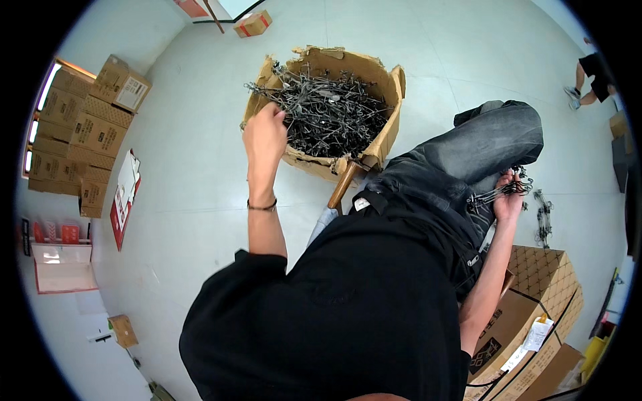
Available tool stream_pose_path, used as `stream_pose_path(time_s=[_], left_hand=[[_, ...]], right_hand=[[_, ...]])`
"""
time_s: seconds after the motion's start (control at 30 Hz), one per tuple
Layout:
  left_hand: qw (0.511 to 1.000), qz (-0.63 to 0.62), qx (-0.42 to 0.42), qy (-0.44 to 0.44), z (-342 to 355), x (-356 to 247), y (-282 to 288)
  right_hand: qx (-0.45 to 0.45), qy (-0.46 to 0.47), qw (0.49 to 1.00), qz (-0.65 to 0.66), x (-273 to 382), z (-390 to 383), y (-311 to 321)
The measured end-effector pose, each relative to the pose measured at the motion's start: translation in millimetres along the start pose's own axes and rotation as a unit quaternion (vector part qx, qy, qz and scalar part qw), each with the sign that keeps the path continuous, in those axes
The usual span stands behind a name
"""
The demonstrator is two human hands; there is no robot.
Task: The person sits on the floor and sorts small, dark, twisted wire components from a cardboard box. They pick up individual pieces or small bundles, inspect them, and place them into a pile on their lap. Another person joins later to assist with the sorting.
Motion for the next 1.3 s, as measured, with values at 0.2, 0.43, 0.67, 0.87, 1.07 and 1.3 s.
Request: stream_pose_path(time_s=[0.2,0.43,0.67,0.87,1.07,1.3], left_hand=[[0.996,-0.075,0.015,0.043,-30,7,39],[0.993,-0.027,-0.105,-0.052,18,34,-19],[0.989,-0.031,-0.148,0.004,8,10,69],[0.968,-0.033,-0.246,-0.049,18,80,48],[0.705,-0.384,-0.588,-0.101,-53,2,242],[0.858,-0.440,-0.256,-0.069,-28,-85,121]], right_hand=[[-0.016,0.005,1.000,0.007,-3,-3,-6],[-0.012,-0.005,1.000,0.003,-4,-2,-4],[0.009,-0.007,1.000,0.015,1,0,-5],[-0.008,-0.013,1.000,0.002,-1,6,6],[-0.005,0.013,1.000,0.003,8,-8,9],[-0.029,0.081,0.995,-0.045,-3,-9,-21]])
Point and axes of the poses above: each hand's wrist, its own z-axis towards the middle knuckle, its own y-axis out of the back of the hand, x = y × z, the point moved 4 cm from there along z, towards the middle knuckle, and after that the axes turned 6 degrees about y, right-handed, at the moved point
